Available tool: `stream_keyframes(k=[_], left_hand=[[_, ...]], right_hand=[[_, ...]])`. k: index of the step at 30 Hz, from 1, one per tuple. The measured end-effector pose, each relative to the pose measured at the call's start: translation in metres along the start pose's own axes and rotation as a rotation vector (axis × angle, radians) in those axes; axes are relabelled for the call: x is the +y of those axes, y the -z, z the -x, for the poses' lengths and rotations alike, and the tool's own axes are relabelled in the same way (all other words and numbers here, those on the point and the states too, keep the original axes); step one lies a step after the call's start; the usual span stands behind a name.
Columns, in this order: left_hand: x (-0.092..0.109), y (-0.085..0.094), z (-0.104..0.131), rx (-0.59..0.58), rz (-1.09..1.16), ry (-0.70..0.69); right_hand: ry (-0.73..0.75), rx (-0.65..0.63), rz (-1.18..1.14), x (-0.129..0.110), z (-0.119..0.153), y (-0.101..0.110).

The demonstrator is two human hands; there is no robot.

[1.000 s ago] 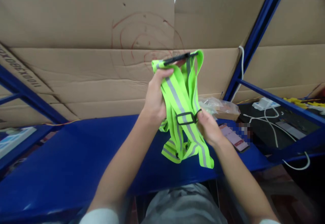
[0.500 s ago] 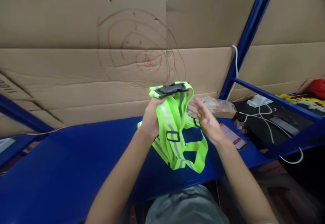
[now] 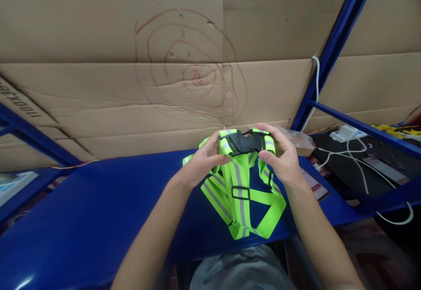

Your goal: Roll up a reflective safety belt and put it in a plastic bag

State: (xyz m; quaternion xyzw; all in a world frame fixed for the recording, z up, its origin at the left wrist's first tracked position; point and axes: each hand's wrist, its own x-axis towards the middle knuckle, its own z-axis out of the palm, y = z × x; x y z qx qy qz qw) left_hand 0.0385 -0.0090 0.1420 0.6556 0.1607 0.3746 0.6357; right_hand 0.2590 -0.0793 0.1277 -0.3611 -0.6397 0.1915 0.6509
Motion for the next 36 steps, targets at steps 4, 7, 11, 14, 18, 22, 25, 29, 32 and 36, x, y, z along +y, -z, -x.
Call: stream_keyframes(k=[4, 7, 11, 14, 18, 22, 25, 29, 32, 36], left_hand=[[0.024, -0.005, 0.009, -0.116, -0.215, -0.218], [0.041, -0.019, 0.012, -0.01, -0.602, -0.422], [0.053, -0.036, 0.012, 0.115, -0.967, -0.544], [0.055, -0.041, 0.013, 0.142, -1.029, -0.521], [0.055, -0.042, 0.015, 0.098, -0.966, -0.539], [0.057, -0.042, 0.013, 0.081, -0.91, -0.565], [0.056, -0.044, 0.013, 0.078, -0.889, -0.567], [0.053, -0.048, 0.015, 0.082, -0.896, -0.609], [0.055, -0.052, 0.018, 0.091, -0.92, -0.59], [0.06, -0.057, 0.02, 0.096, -0.917, -0.573]], right_hand=[[0.001, -0.039, -0.03, -0.008, -0.004, 0.004], [0.028, -0.062, 0.02, -0.017, -0.006, 0.007], [0.108, -0.051, 0.126, -0.029, -0.004, 0.01], [0.151, -0.055, 0.164, -0.034, -0.001, 0.011], [0.168, -0.073, 0.169, -0.035, 0.003, 0.012], [0.173, -0.068, 0.181, -0.034, 0.005, 0.013], [0.183, -0.053, 0.2, -0.036, 0.006, 0.013], [0.204, -0.024, 0.244, -0.041, 0.008, 0.014], [0.223, -0.033, 0.275, -0.043, 0.008, 0.015], [0.215, -0.03, 0.273, -0.043, 0.011, 0.016]])
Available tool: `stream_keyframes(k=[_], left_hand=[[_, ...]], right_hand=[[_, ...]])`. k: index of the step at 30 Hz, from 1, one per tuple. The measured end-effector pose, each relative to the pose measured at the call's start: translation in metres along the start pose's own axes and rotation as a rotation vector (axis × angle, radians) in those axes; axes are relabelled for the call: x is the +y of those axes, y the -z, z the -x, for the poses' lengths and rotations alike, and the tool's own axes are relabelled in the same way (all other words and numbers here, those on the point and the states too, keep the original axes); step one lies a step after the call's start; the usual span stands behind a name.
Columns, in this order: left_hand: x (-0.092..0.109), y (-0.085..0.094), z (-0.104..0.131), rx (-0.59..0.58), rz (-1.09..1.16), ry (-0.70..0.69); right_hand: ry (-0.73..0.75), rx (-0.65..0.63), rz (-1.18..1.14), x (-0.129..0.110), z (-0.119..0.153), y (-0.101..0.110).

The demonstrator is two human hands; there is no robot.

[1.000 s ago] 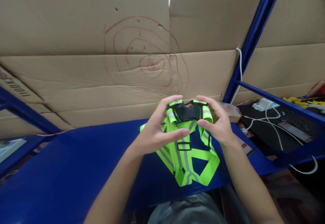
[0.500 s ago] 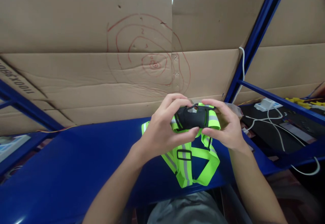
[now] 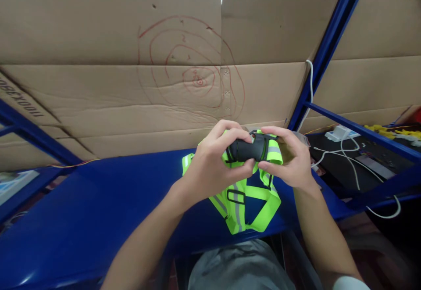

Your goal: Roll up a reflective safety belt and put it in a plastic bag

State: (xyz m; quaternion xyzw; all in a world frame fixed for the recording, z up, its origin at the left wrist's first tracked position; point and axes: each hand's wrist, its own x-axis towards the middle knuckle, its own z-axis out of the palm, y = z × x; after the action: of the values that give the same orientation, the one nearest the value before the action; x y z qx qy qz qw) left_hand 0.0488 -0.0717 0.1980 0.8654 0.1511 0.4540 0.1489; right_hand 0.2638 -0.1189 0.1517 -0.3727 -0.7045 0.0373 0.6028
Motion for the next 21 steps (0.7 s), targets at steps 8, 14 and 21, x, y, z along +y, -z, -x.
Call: stream_keyframes(k=[8, 14, 21], left_hand=[[-0.014, 0.007, 0.005, -0.012, 0.044, -0.005], [-0.013, 0.019, 0.002, 0.021, -0.063, 0.065], [-0.03, 0.047, 0.006, 0.298, 0.109, 0.194]], right_hand=[[-0.043, 0.054, -0.048, 0.012, 0.004, 0.003], [-0.092, 0.092, -0.084, 0.015, 0.001, 0.007], [-0.195, 0.481, -0.169, 0.032, -0.007, 0.031]])
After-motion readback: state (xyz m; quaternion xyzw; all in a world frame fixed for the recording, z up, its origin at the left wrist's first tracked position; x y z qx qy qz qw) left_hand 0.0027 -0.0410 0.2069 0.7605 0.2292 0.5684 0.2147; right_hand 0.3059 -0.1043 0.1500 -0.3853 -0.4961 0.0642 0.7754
